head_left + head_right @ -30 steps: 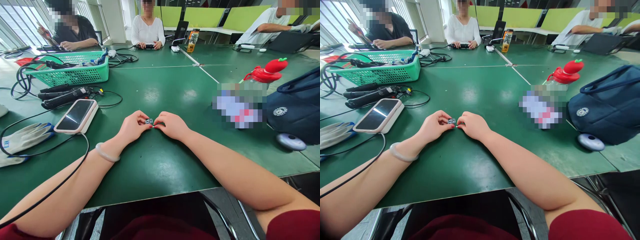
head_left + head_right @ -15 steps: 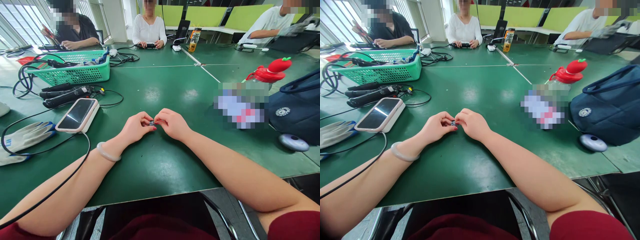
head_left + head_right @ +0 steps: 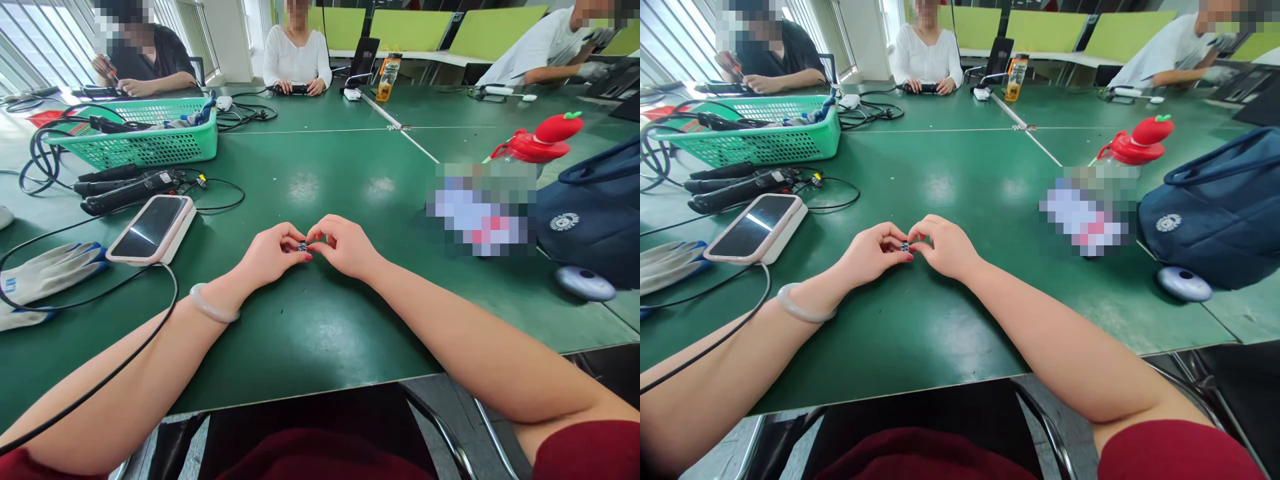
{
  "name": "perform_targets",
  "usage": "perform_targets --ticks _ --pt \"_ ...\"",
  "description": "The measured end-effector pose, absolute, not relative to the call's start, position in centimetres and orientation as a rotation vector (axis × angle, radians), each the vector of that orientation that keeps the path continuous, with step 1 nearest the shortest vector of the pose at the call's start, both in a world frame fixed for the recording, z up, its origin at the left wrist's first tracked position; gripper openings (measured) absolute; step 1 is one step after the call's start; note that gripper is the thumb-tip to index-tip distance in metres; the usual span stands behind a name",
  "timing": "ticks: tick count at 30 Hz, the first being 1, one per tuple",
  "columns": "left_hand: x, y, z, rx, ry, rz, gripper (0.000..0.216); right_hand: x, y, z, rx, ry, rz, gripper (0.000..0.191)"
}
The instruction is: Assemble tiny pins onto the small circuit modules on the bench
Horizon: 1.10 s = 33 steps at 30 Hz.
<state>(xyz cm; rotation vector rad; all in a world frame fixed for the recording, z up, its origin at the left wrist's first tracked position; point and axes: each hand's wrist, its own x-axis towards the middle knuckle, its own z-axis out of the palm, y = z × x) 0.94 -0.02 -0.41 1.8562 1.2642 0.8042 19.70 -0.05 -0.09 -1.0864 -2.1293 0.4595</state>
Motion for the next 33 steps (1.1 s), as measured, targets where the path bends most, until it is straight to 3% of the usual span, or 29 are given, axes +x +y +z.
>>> perform_targets --ticks 6,11,33 --pt "1.1 0.2 -0.1 1.646 1.2 0.867 0.033 21.3 0.9 0.0 -1.354 -2.133 0.397 0.006" --pt "1.1 0.3 -0.1 1.567 1.197 0.919 0.033 22.2 1.3 -0.3 -1.482 -2.229 0.526 0.008" --pt "1.2 -0.1 0.1 1.573 1.096 0.991 0.041 20.7 -0.6 0.5 -0.911 -2.2 0.117 0.011"
